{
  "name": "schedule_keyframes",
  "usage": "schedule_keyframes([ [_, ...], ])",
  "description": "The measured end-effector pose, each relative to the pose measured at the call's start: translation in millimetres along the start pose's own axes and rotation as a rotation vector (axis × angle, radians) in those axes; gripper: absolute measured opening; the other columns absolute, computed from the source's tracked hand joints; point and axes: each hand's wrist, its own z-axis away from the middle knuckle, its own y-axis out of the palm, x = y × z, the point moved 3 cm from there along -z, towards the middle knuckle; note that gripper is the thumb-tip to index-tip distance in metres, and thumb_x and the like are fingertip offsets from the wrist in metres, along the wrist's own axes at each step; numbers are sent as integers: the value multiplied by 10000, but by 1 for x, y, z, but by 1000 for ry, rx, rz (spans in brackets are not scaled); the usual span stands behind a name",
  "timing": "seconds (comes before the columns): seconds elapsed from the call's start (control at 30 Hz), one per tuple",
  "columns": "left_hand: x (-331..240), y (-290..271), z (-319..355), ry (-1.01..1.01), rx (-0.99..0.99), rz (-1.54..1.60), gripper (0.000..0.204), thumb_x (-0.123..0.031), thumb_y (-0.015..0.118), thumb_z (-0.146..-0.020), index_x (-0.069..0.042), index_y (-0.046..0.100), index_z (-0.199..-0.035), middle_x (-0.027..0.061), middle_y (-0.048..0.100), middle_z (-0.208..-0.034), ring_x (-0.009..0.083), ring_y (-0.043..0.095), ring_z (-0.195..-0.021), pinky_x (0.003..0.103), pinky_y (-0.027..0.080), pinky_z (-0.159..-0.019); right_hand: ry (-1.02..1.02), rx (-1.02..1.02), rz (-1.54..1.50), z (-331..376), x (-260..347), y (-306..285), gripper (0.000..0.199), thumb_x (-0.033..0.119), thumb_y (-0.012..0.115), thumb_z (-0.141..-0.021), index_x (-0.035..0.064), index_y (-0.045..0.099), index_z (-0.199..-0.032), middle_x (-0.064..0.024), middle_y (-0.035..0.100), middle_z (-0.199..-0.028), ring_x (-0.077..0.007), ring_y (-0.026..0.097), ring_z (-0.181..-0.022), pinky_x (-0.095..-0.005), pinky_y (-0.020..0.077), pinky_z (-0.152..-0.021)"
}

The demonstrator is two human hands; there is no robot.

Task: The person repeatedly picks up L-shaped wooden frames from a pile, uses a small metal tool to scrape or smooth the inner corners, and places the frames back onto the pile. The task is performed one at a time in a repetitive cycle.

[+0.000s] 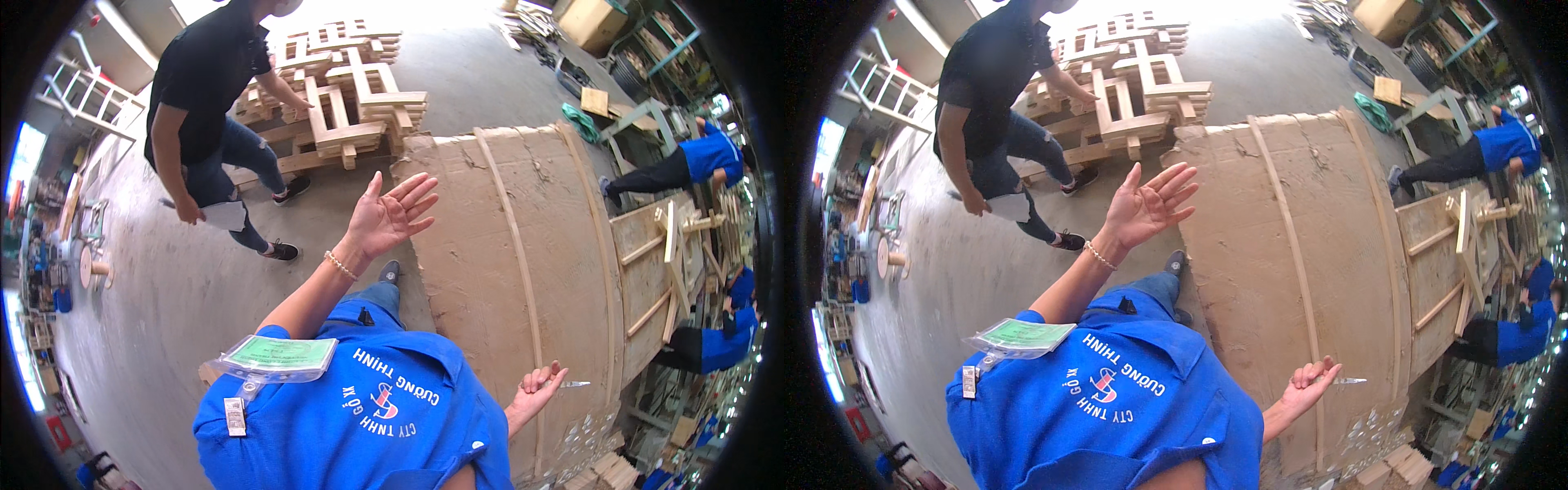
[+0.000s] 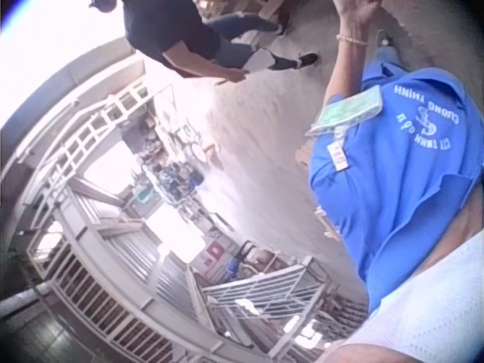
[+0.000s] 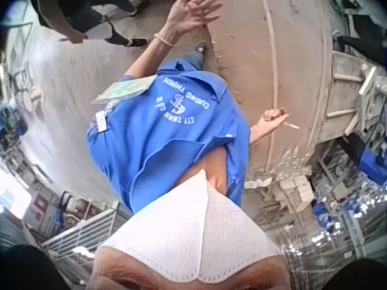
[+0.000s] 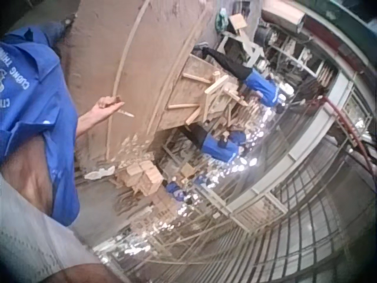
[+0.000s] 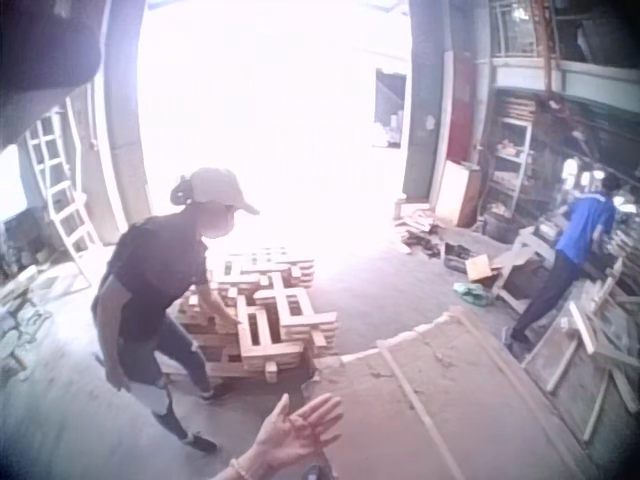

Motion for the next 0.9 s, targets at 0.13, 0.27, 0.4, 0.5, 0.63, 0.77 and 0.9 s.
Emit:
schedule_keyframes([
  [0.13,-14,-7,14,53,-7,-64,637,-543,243,-938,-89,371,-1365,66,430,-1376,232,425,-1236,432,315,-1025,42,88,-24,-12,-14,25,342,397,480,-935,78,602,-920,36,320,-496,-38,197,-366,-198,144,-303],
  [0.27,-46,-29,41,49,-55,-148,562,-466,395,-932,-96,392,-1356,69,451,-1360,222,470,-1209,404,393,-991,111,100,-35,2,-33,51,321,376,487,-935,78,606,-928,33,329,-502,-40,203,-366,-197,152,-300],
  [0.4,-70,-60,52,-17,-137,-210,438,-372,432,-941,-126,456,-1303,67,480,-1335,208,484,-1189,382,388,-983,153,135,-71,1,-57,75,285,343,482,-944,86,603,-938,33,335,-510,-43,218,-369,-194,167,-298],
  [0.5,-94,-80,49,-10,-219,-329,331,-314,453,-942,-150,512,-1223,65,468,-1348,196,462,-1204,371,363,-994,197,174,-80,-4,-84,102,253,334,506,-934,106,600,-876,42,341,-500,-37,208,-365,-199,149,-304],
  [0.63,-160,-91,43,5,-370,-403,281,-339,467,-938,-194,534,-1170,57,461,-1353,188,426,-1232,366,342,-997,260,219,-141,-1,-131,177,258,350,569,-896,145,571,-740,62,326,-480,-32,218,-366,-202,139,-324],
  [0.77,-233,-120,23,62,-406,-349,238,-397,476,-926,-206,616,-936,61,516,-1301,190,471,-1196,384,381,-962,285,147,-65,24,-167,263,321,404,584,-875,130,575,-708,67,365,-476,-32,246,-374,-199,164,-337],
  [0.9,-279,-135,-27,-26,-250,-253,343,-427,462,-923,-183,626,-746,57,611,-1172,212,560,-1106,452,476,-850,253,117,-188,37,-180,283,355,421,555,-887,102,595,-735,60,395,-477,-36,255,-369,-200,174,-335],
])
